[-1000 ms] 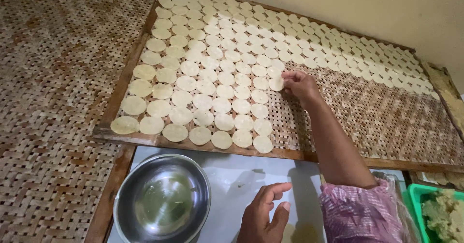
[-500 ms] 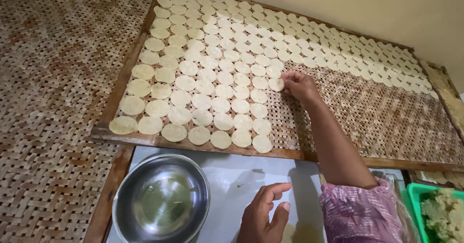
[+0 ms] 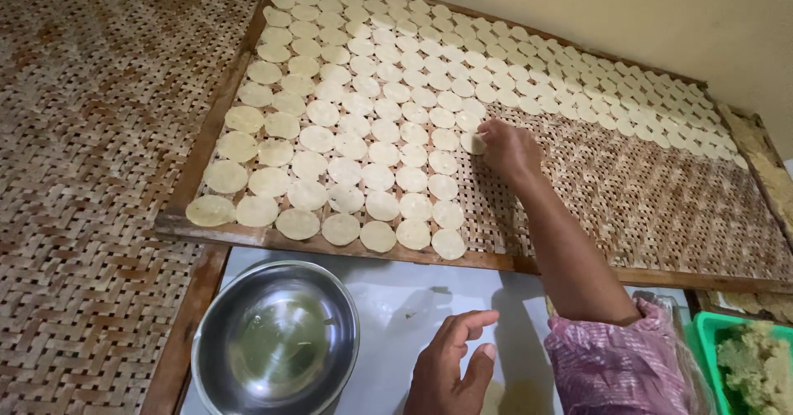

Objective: Preparing small circles of dough and placing them onto a drying rack.

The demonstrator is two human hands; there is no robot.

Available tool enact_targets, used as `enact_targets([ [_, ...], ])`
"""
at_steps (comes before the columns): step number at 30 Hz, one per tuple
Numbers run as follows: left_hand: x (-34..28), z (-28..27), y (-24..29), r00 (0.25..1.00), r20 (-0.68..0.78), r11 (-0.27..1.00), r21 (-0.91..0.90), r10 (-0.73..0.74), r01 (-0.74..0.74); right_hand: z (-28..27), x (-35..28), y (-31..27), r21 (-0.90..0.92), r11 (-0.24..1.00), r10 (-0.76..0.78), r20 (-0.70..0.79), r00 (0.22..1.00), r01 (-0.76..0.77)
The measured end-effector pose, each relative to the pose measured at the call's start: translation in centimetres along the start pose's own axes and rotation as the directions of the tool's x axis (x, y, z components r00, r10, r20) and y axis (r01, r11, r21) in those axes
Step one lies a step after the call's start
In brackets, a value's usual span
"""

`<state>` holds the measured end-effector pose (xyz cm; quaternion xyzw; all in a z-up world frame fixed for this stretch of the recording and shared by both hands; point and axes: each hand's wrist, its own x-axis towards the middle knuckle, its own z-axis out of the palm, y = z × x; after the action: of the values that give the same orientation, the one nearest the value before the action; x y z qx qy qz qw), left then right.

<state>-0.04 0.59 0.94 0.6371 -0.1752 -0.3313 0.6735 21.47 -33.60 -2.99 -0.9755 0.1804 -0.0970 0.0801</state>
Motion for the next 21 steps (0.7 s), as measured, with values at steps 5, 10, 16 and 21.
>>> enact_targets([
  [5,-0.4,0.1,0.3,0.995,-0.067,0.997,-0.025,0.069,-0.071,-2.6,-2.1,-3.7,-0.204,0.976,0.081,0.050,0.995,-0.069],
  [10,-1.1,-0.7,1.8,0.987,-0.107,0.993,-0.006,0.121,-0.122,-2.8,-2.4,-1.6,-0.185,0.981,0.064,0.028,0.998,-0.058],
  [16,-2.0,-1.3,2.0,0.951,-0.112,0.957,0.002,0.287,-0.289,-8.5,-12.8,0.0,0.077,0.977,-0.195,-0.074,0.978,0.201],
  [21,-2.0,-1.6,2.5,0.945,-0.147,0.953,-0.033,0.293,-0.300,-9.9,-25.2,4.1,0.703,0.700,-0.037,0.209,0.977,-0.125],
])
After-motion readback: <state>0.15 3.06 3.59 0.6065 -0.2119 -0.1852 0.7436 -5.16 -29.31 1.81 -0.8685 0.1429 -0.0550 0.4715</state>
